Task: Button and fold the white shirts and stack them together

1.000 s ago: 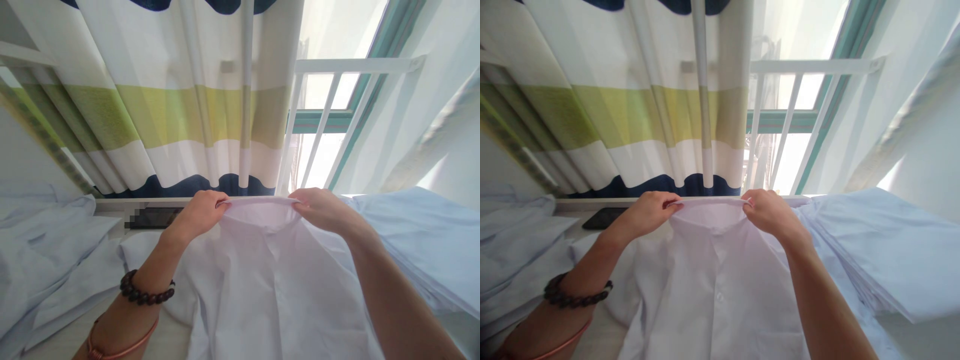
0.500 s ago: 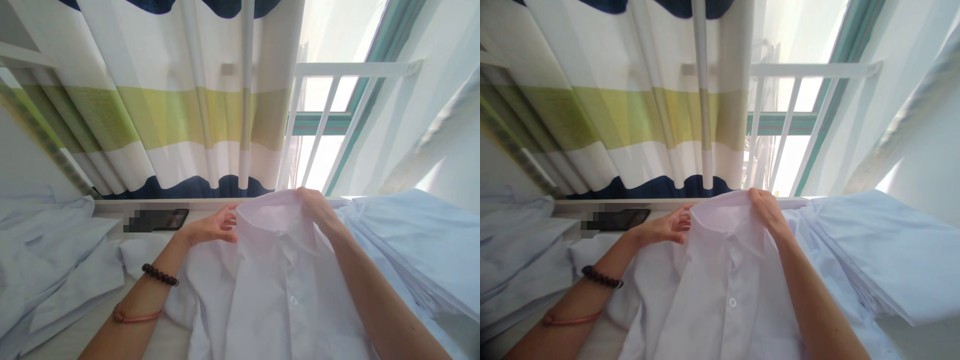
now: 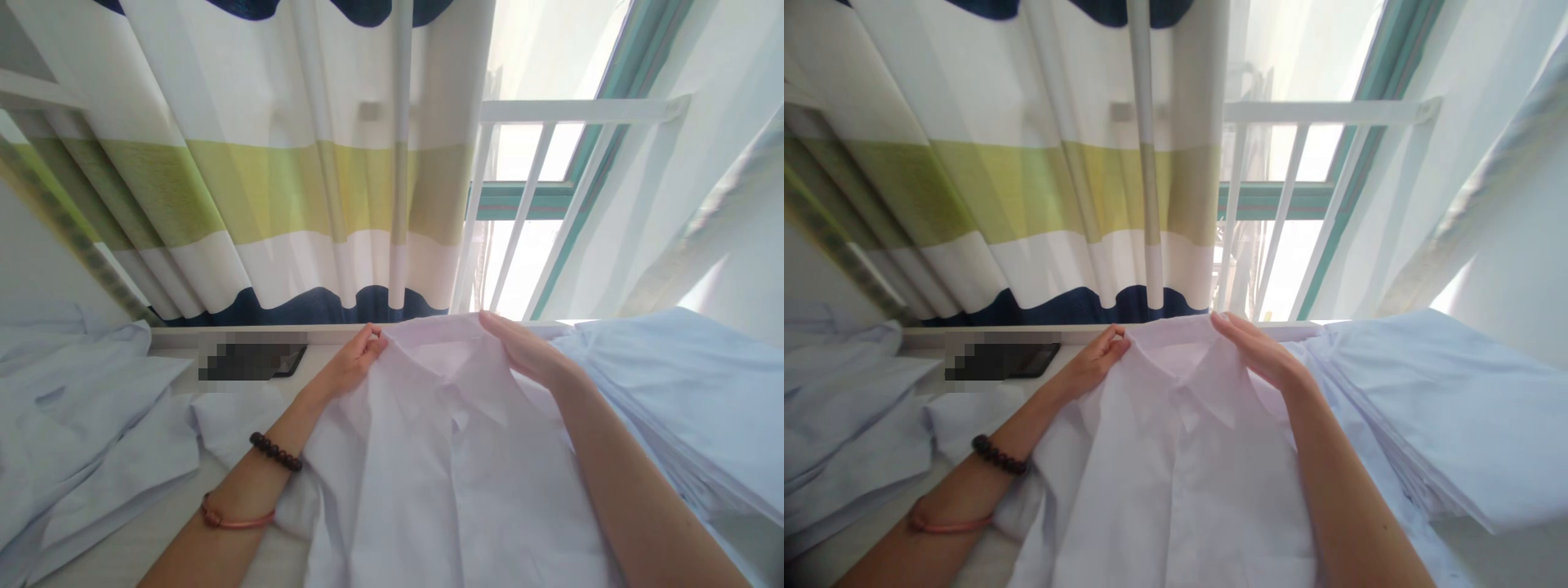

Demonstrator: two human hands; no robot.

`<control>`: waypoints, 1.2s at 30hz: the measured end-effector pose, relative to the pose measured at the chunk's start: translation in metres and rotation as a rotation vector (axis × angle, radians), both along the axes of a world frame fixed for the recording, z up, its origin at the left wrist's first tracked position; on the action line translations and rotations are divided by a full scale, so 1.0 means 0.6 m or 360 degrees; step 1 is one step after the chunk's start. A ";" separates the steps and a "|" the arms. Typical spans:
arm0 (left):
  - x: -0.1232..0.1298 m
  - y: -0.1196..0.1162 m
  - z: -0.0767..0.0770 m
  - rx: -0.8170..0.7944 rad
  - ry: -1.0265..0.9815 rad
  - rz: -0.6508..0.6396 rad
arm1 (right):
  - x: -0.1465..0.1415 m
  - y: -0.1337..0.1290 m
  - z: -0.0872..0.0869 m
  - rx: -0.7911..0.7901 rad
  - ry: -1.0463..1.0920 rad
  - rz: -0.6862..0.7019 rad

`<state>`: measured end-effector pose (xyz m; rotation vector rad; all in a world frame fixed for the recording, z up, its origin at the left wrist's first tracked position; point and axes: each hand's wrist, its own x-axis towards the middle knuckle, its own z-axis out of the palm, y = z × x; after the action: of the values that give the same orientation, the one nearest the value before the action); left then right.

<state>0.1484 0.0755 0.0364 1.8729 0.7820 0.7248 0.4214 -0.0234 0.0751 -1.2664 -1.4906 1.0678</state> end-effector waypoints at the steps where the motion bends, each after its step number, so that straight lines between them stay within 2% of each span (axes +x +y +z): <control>1: -0.004 0.000 0.010 0.0039 -0.0003 0.0062 | 0.006 -0.005 0.001 -0.0049 0.0092 0.0201; 3: -0.014 0.002 0.030 0.0107 -0.0009 0.0164 | 0.014 -0.014 0.008 -0.0157 0.0214 0.0518; 5: -0.025 0.004 0.050 0.0227 0.0055 0.0252 | 0.016 -0.017 0.015 -0.0185 0.0216 0.0608; 8: -0.043 0.004 0.081 0.0509 0.0291 0.0417 | 0.006 -0.012 0.023 -0.0118 0.0054 0.0308; 12: -0.064 0.001 0.111 0.0814 0.0591 0.0642 | -0.025 0.005 0.020 0.0118 -0.0359 -0.0122; 14: -0.070 0.002 0.113 0.0906 0.0667 0.0729 | -0.042 0.014 0.013 0.0224 -0.0562 -0.0296; 17: -0.073 0.008 0.101 0.0926 0.0682 0.0769 | -0.060 0.022 0.000 0.0294 -0.0732 -0.0499; 21: -0.068 0.017 0.078 0.0798 0.0621 0.0622 | -0.063 0.024 -0.013 0.0248 -0.0730 -0.0399; 24: -0.062 0.019 0.066 0.0670 0.0532 0.0513 | -0.060 0.022 -0.015 0.0180 -0.0518 -0.0231; 27: -0.059 0.015 0.058 0.0514 0.0473 0.0344 | -0.056 0.019 -0.013 0.0163 -0.0311 -0.0176; 29: -0.060 0.011 0.058 0.0382 0.0436 0.0145 | -0.052 0.016 -0.008 0.0189 -0.0418 -0.0122; 32: -0.064 0.005 0.067 0.0296 0.0541 -0.0168 | -0.046 0.008 0.005 0.0174 -0.0791 0.0082; 34: -0.065 0.001 0.077 0.0356 0.0682 -0.0267 | -0.044 0.002 0.015 0.0132 -0.1066 0.0129; 36: -0.065 -0.002 0.086 0.0427 0.0771 -0.0281 | -0.044 -0.005 0.024 0.0102 -0.1266 0.0094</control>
<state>0.1094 0.0743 0.0881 2.3722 0.8315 0.2706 0.3948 -0.0263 0.0894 -1.7131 -2.1277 0.5449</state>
